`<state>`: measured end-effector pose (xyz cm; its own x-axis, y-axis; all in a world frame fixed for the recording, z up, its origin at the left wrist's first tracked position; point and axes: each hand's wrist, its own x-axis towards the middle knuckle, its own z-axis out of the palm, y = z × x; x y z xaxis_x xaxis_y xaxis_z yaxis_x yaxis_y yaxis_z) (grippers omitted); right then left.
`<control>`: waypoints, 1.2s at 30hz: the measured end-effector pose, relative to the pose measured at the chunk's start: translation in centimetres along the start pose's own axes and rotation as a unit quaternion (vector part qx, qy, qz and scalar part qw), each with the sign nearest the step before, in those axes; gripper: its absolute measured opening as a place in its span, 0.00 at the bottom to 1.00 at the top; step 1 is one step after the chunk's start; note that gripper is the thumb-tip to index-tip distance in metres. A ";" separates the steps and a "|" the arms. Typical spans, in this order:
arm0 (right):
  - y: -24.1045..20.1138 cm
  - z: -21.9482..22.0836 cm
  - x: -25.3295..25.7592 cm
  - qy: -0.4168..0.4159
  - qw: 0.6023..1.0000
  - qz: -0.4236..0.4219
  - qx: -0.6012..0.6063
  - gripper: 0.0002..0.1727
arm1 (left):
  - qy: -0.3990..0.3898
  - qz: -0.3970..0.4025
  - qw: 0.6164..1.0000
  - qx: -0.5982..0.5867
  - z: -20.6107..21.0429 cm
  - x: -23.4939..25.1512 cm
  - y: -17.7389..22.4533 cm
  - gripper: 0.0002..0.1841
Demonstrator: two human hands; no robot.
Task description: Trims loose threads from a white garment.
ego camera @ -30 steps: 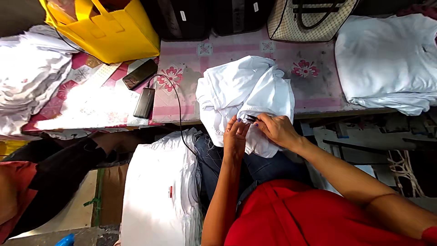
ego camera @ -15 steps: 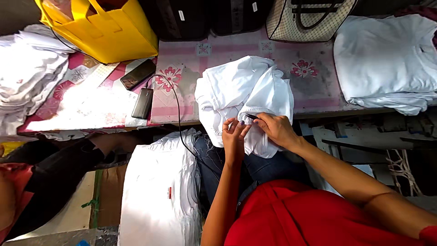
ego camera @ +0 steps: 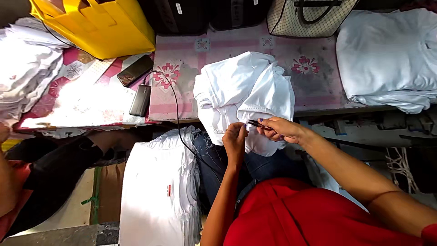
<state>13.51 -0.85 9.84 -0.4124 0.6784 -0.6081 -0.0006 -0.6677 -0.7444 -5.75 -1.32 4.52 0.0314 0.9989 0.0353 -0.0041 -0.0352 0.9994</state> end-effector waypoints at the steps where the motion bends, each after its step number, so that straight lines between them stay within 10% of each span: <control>1: 0.0 0.1 0.3 -0.008 1.000 0.009 0.002 0.24 | -0.001 -0.001 1.000 -0.006 0.0 0.0 0.1 0.05; 18: -1.1 2.0 -0.4 0.099 0.985 -0.080 -0.116 0.22 | -0.029 -0.059 0.998 0.013 -2.9 -0.6 0.1 0.13; 25: -0.9 2.2 3.0 0.389 0.672 -0.355 -0.521 0.17 | -0.022 -0.211 0.951 -0.225 0.1 1.3 2.0 0.16; 28: -1.2 1.4 2.2 0.419 0.599 -0.468 -0.497 0.09 | 0.018 -0.034 0.999 -0.007 0.7 1.7 1.6 0.05; 31: -0.2 -1.2 -0.6 0.432 0.514 -0.549 -0.497 0.05 | 0.048 0.227 0.947 0.220 -0.6 1.0 0.3 0.04; 33: 2.1 -3.1 -1.5 0.445 0.558 -0.457 -0.531 0.06 | 0.016 0.240 0.930 0.279 -1.1 0.2 -0.4 0.04; 36: 3.2 -3.4 -3.2 0.381 0.794 -0.210 -0.425 0.16 | -0.073 0.087 0.927 0.359 -2.1 -1.1 0.7 0.08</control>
<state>17.88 -4.14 8.47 0.1321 0.9912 -0.0065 0.7560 -0.1050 -0.6461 -7.84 -2.39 5.20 0.2283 0.9629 0.1435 0.6418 -0.2597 0.7215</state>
